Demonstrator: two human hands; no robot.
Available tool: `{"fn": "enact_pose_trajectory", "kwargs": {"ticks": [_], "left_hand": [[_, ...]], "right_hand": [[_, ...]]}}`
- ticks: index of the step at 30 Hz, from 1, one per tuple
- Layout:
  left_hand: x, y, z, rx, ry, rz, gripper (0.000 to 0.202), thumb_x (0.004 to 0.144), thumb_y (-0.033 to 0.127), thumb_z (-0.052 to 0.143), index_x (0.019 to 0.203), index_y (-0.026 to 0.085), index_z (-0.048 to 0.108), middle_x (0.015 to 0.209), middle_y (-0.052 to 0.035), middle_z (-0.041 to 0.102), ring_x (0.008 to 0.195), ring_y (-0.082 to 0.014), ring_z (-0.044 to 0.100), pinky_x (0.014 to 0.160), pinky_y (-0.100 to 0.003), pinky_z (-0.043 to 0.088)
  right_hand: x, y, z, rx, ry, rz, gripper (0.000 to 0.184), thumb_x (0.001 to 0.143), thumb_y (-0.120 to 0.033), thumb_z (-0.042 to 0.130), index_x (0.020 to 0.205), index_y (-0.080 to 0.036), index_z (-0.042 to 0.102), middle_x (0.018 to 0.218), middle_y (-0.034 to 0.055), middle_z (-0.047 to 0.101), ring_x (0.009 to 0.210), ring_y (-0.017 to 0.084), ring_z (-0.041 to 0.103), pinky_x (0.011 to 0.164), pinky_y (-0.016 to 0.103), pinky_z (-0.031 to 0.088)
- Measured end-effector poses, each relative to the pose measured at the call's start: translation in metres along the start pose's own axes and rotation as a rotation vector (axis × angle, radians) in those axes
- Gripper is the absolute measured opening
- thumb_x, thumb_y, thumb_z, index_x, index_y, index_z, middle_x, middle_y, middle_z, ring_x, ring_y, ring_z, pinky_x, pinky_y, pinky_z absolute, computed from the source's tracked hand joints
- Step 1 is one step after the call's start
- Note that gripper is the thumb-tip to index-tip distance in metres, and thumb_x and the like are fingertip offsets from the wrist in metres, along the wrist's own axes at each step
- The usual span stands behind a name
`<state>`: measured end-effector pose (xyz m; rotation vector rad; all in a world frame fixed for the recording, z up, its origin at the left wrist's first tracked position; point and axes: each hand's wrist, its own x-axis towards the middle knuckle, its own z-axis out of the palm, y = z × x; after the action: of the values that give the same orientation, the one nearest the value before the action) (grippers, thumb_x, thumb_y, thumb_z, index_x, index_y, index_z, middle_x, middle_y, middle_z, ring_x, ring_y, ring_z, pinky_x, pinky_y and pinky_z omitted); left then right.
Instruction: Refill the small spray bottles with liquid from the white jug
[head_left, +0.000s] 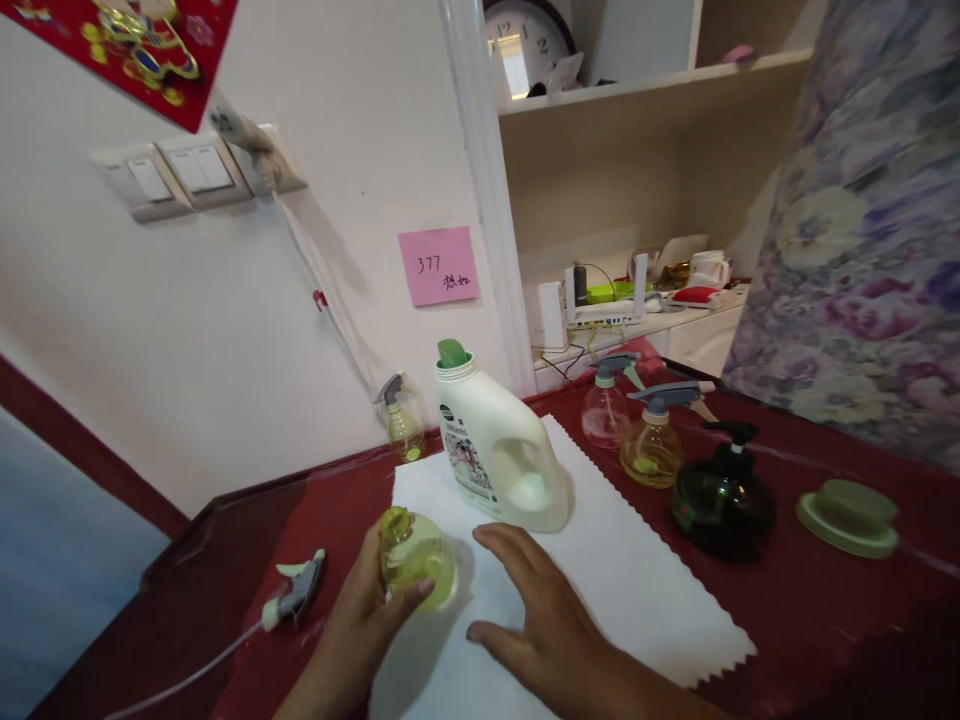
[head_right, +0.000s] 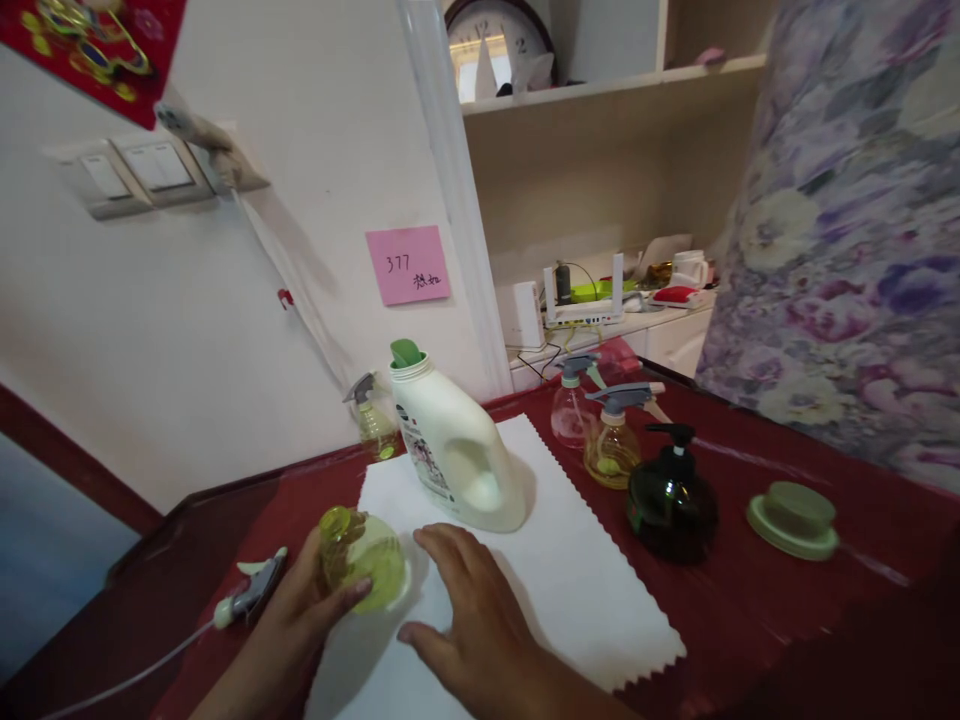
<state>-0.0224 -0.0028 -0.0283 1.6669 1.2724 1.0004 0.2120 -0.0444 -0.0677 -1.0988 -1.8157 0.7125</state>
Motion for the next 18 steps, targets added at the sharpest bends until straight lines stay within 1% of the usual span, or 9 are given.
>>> {"fn": "enact_pose_trajectory", "kwargs": {"ticks": [2, 4, 7, 9, 11, 13, 16, 17, 18], "left_hand": [[-0.012, 0.005, 0.008, 0.021, -0.021, -0.019, 0.074, 0.079, 0.052, 0.078, 0.141, 0.027, 0.046, 0.148, -0.0123, 0.055, 0.141, -0.0361, 0.048, 0.116, -0.05, 0.043], [-0.022, 0.008, 0.016, 0.029, -0.04, -0.03, 0.076, 0.076, 0.052, 0.08, 0.14, 0.028, 0.048, 0.149, -0.0126, 0.055, 0.143, -0.0367, 0.045, 0.119, -0.053, 0.039], [-0.031, 0.011, 0.026, 0.023, -0.087, -0.047, 0.076, 0.076, 0.048, 0.081, 0.142, 0.029, 0.048, 0.151, -0.0131, 0.053, 0.144, -0.0365, 0.045, 0.121, -0.055, 0.036], [-0.035, 0.013, 0.033, -0.002, -0.128, -0.063, 0.076, 0.077, 0.045, 0.08, 0.144, 0.03, 0.048, 0.151, -0.0116, 0.054, 0.144, -0.0367, 0.045, 0.12, -0.055, 0.037], [-0.039, 0.012, 0.038, -0.052, -0.174, -0.071, 0.078, 0.079, 0.044, 0.079, 0.148, 0.03, 0.046, 0.152, -0.0101, 0.054, 0.145, -0.0369, 0.044, 0.12, -0.055, 0.037], [-0.043, 0.012, 0.04, -0.082, -0.203, -0.073, 0.084, 0.08, 0.042, 0.079, 0.154, 0.03, 0.041, 0.157, -0.0091, 0.049, 0.148, -0.0358, 0.04, 0.123, -0.055, 0.034], [-0.048, 0.015, 0.031, 0.003, -0.204, -0.079, 0.101, 0.073, 0.041, 0.086, 0.158, 0.035, 0.033, 0.165, -0.0061, 0.036, 0.153, -0.0345, 0.03, 0.126, -0.055, 0.026], [-0.049, 0.018, 0.024, 0.05, -0.194, -0.086, 0.103, 0.071, 0.042, 0.088, 0.158, 0.036, 0.033, 0.166, -0.0049, 0.034, 0.154, -0.0347, 0.028, 0.126, -0.056, 0.025], [-0.048, 0.021, 0.014, 0.095, -0.174, -0.093, 0.101, 0.071, 0.044, 0.087, 0.157, 0.037, 0.035, 0.166, -0.0044, 0.035, 0.153, -0.0351, 0.029, 0.125, -0.056, 0.026]], "right_hand": [[-0.001, 0.0, 0.005, -0.004, -0.108, 0.07, 0.09, 0.074, -0.026, 0.081, 0.154, -0.017, 0.04, 0.16, 0.0164, 0.04, 0.147, 0.033, 0.037, 0.123, 0.052, 0.032], [-0.001, 0.001, 0.009, 0.008, -0.174, 0.095, 0.102, 0.068, -0.028, 0.086, 0.157, -0.016, 0.036, 0.163, 0.0173, 0.036, 0.15, 0.034, 0.033, 0.124, 0.052, 0.029], [-0.003, 0.004, 0.017, 0.068, -0.191, 0.08, 0.112, 0.063, -0.029, 0.089, 0.158, -0.015, 0.031, 0.162, 0.0188, 0.037, 0.148, 0.034, 0.035, 0.123, 0.051, 0.032], [-0.004, 0.005, 0.02, 0.124, -0.165, 0.063, 0.111, 0.065, -0.029, 0.086, 0.159, -0.016, 0.028, 0.159, 0.0181, 0.041, 0.145, 0.033, 0.041, 0.12, 0.049, 0.036], [-0.005, 0.006, 0.023, 0.178, -0.137, 0.055, 0.103, 0.07, -0.029, 0.081, 0.157, -0.018, 0.028, 0.155, 0.0165, 0.047, 0.14, 0.031, 0.046, 0.117, 0.048, 0.041], [-0.005, 0.006, 0.025, 0.211, -0.128, 0.055, 0.093, 0.073, -0.031, 0.077, 0.154, -0.019, 0.032, 0.15, 0.0161, 0.051, 0.136, 0.031, 0.051, 0.113, 0.048, 0.044], [-0.007, 0.007, 0.027, 0.209, -0.134, 0.055, 0.089, 0.072, -0.035, 0.078, 0.149, -0.019, 0.036, 0.146, 0.0179, 0.053, 0.132, 0.034, 0.054, 0.109, 0.05, 0.046], [-0.008, 0.007, 0.027, 0.2, -0.138, 0.061, 0.091, 0.071, -0.035, 0.079, 0.149, -0.019, 0.036, 0.146, 0.0182, 0.053, 0.132, 0.034, 0.053, 0.11, 0.051, 0.045], [-0.009, 0.007, 0.028, 0.19, -0.149, 0.076, 0.093, 0.069, -0.033, 0.08, 0.149, -0.019, 0.035, 0.148, 0.0182, 0.052, 0.134, 0.035, 0.051, 0.112, 0.052, 0.044]]}}
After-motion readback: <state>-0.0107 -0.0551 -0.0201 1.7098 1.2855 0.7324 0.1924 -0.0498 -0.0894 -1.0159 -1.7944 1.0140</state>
